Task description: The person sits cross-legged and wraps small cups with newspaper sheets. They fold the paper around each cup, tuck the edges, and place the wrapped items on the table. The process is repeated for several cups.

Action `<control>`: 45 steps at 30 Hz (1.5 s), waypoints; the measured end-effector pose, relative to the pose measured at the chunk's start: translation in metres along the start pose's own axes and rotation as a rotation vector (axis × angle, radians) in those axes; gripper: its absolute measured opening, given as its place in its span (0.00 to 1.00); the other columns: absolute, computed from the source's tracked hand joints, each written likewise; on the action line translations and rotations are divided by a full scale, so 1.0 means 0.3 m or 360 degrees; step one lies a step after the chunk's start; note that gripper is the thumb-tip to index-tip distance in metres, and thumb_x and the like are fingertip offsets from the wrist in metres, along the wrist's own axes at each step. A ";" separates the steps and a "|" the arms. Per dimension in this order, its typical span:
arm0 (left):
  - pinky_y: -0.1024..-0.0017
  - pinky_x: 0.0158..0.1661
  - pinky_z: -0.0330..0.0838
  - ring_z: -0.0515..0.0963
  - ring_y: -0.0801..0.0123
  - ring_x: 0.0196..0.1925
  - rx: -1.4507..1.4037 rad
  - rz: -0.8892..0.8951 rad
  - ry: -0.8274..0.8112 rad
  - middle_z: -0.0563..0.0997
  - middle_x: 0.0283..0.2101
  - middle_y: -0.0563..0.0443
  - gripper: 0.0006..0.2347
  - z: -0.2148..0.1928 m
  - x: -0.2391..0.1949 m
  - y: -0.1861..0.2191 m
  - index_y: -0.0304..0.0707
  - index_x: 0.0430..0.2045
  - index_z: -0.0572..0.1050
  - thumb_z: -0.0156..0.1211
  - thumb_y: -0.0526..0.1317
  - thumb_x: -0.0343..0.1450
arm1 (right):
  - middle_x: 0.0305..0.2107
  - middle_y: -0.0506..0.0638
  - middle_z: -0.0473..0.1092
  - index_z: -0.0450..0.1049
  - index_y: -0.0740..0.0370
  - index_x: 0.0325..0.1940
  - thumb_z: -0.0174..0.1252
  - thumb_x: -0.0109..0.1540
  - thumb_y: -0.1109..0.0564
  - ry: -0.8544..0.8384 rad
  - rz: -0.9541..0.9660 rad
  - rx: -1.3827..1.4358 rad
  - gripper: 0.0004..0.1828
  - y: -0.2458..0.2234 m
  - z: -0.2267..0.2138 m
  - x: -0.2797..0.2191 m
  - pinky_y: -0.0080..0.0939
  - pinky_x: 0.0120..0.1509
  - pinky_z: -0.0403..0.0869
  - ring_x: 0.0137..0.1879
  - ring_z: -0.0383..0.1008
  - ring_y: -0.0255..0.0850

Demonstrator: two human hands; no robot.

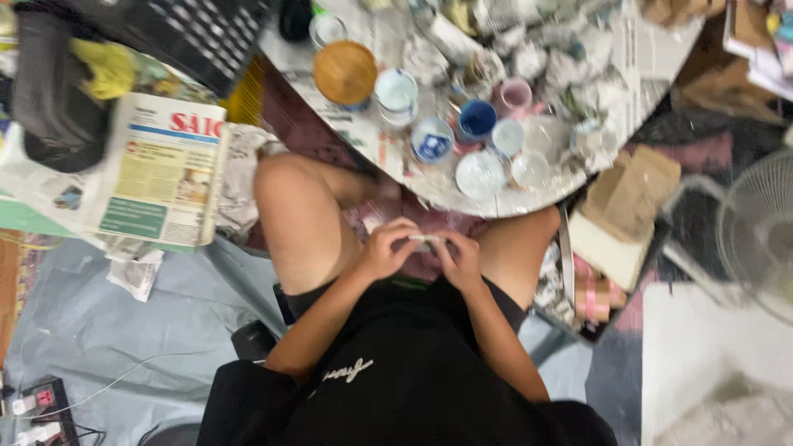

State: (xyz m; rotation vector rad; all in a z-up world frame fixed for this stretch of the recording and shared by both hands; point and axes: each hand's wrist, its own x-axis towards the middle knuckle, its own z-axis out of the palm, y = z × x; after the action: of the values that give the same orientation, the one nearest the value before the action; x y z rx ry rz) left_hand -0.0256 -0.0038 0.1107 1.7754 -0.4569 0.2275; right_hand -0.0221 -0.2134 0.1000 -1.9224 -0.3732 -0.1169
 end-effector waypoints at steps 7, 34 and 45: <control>0.70 0.42 0.78 0.84 0.60 0.42 0.0141 0.0120 0.0370 0.83 0.41 0.43 0.07 -0.285 0.139 0.269 0.31 0.40 0.81 0.65 0.29 0.70 | 0.53 0.58 0.69 0.60 0.68 0.69 0.51 0.70 0.49 -0.0269 -0.0260 0.0759 0.28 -0.163 0.028 0.054 0.44 0.56 0.73 0.50 0.73 0.42; 0.62 0.62 0.74 0.79 0.53 0.63 0.0040 0.0506 0.0066 0.78 0.59 0.39 0.16 -0.383 0.596 0.273 0.33 0.55 0.74 0.63 0.28 0.71 | 0.53 0.57 0.68 0.62 0.67 0.66 0.46 0.71 0.59 -0.0134 0.0041 0.0670 0.19 -0.167 0.088 0.100 0.42 0.57 0.74 0.49 0.73 0.40; 0.77 0.32 0.72 0.81 0.73 0.31 -0.0617 0.0147 -0.0489 0.85 0.39 0.48 0.16 0.164 0.338 0.009 0.34 0.54 0.74 0.61 0.28 0.71 | 0.55 0.55 0.64 0.69 0.67 0.60 0.52 0.71 0.65 0.0895 0.0211 0.0047 0.13 -0.065 -0.267 0.085 0.37 0.60 0.72 0.55 0.70 0.42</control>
State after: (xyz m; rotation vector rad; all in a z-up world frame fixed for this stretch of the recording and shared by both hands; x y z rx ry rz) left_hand 0.0605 -0.0705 0.1400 1.4121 -0.7507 -0.0708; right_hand 0.0034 -0.2755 0.1541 -1.7884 0.1285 -0.5456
